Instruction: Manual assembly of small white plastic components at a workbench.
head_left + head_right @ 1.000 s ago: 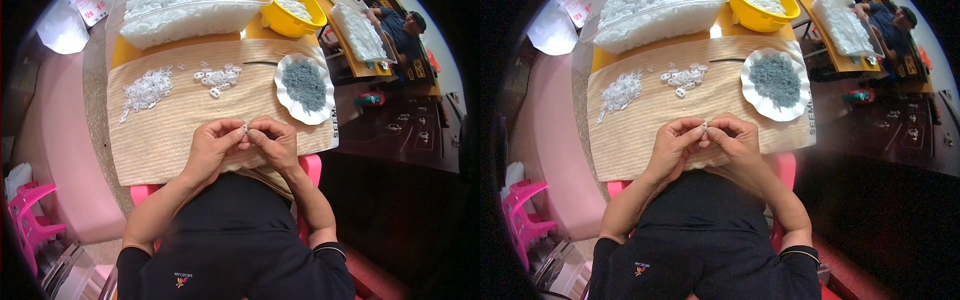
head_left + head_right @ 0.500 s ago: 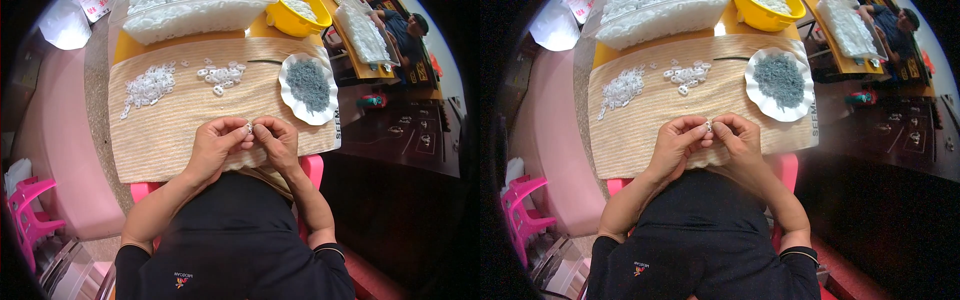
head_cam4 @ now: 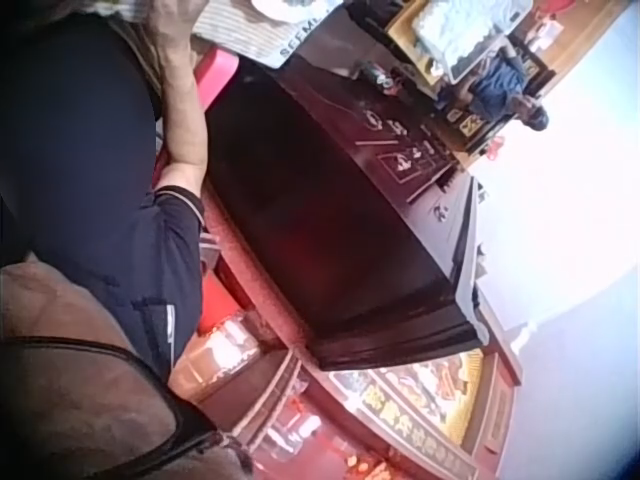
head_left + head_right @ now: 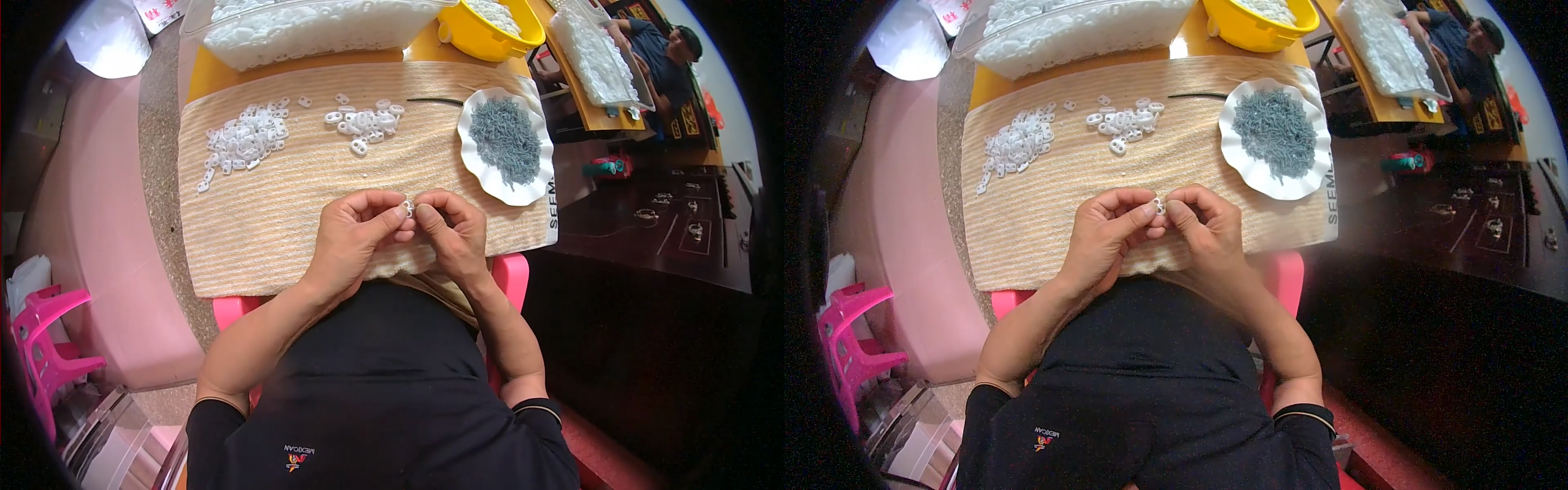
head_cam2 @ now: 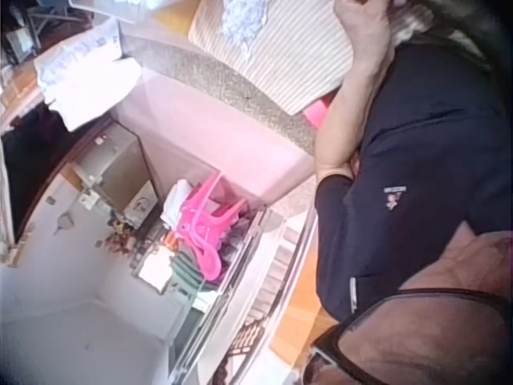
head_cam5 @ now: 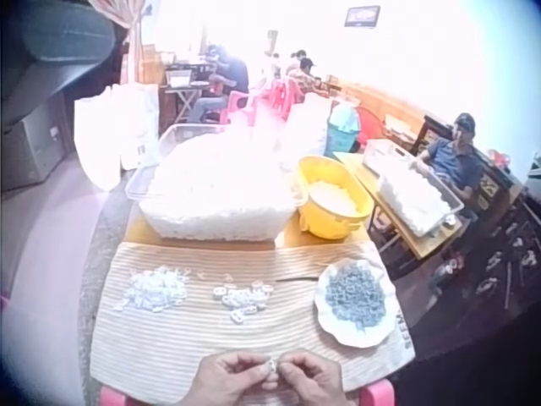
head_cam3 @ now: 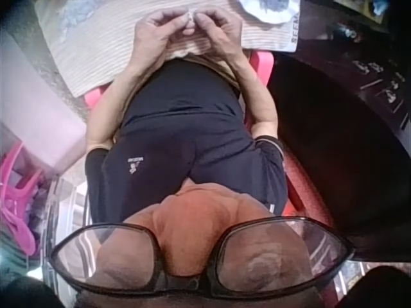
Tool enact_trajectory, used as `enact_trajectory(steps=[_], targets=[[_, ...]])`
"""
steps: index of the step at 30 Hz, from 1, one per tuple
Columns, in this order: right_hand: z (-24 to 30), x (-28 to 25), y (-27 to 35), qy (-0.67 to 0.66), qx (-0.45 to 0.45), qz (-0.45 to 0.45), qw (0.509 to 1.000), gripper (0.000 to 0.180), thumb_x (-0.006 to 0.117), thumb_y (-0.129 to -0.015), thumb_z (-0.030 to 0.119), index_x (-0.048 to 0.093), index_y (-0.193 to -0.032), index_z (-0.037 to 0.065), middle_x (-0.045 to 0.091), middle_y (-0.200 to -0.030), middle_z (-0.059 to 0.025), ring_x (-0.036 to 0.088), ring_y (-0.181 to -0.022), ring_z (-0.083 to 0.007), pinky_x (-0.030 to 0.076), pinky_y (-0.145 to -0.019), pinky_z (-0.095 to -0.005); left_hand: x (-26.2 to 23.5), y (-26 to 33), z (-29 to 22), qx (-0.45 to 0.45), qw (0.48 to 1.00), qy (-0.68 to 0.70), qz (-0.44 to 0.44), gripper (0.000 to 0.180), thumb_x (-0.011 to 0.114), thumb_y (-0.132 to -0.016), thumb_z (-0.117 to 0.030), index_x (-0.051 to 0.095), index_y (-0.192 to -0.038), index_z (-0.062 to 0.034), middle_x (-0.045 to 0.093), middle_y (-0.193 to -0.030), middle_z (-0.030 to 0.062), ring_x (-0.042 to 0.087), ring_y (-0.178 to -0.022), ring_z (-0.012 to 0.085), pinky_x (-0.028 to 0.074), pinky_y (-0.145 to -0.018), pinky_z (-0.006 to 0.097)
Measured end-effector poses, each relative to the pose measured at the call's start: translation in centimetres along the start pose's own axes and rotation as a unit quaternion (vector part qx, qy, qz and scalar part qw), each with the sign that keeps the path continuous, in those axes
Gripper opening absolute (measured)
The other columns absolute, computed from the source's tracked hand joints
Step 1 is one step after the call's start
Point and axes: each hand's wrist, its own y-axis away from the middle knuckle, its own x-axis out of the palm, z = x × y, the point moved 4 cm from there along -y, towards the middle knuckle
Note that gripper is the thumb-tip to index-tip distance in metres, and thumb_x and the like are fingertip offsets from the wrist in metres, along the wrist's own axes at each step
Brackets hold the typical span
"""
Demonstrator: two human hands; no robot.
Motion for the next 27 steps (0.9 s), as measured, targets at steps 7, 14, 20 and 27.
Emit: enact_trajectory(steps=[7, 14, 20, 27], targets=[[-0.20, -0.12, -0.06, 0.015, -0.005, 0.005, 1.000, 0.011, 0.059, -0.094, 0.009, 0.062, -0.097, -0.002, 0.062, -0.090, -0.0004, 0.056, -0.083, -0.0055, 0.046, -0.074, -0.0190, 0.16, 0.12, -0.06, 0.003, 1.000, 0.001, -0.007, 0.017, 0.064, -0.090, -0.005, 0.062, -0.103, 0.0053, 0.067, -0.088, 0.0107, 0.066, -0.077, 0.0137, 0.057, -0.073, 0.025], [-0.09, 0.04, -0.12, 0.027, -0.008, 0.015, 0.999, 0.010, 0.058, -0.095, 0.008, 0.061, -0.097, -0.002, 0.062, -0.091, -0.0004, 0.056, -0.083, -0.0053, 0.046, -0.074, -0.0193, 0.01, 0.08, 0.05, 0.016, 1.000, -0.011, -0.010, 0.017, 0.064, -0.089, -0.005, 0.062, -0.103, 0.0059, 0.067, -0.087, 0.0102, 0.066, -0.076, 0.0132, 0.057, -0.072, 0.024], [-0.04, 0.18, -0.11, 0.042, -0.011, 0.018, 0.999, 0.010, 0.058, -0.095, 0.007, 0.061, -0.095, -0.002, 0.062, -0.088, -0.0002, 0.055, -0.082, -0.0046, 0.046, -0.073, -0.0189, -0.06, 0.12, 0.16, 0.020, 0.999, -0.034, -0.016, 0.016, 0.064, -0.089, -0.003, 0.062, -0.103, 0.0041, 0.068, -0.087, 0.0104, 0.067, -0.077, 0.0142, 0.058, -0.073, 0.025], [-0.21, 0.25, -0.26, 0.070, -0.020, 0.016, 0.997, 0.010, 0.058, -0.094, 0.007, 0.062, -0.092, -0.002, 0.062, -0.086, 0.0005, 0.055, -0.081, -0.0046, 0.045, -0.072, -0.0186, 0.26, 0.46, 0.42, 0.036, 0.998, -0.046, -0.031, 0.014, 0.064, -0.088, -0.002, 0.063, -0.101, 0.0046, 0.068, -0.087, 0.0102, 0.066, -0.075, 0.0129, 0.057, -0.071, 0.024]])
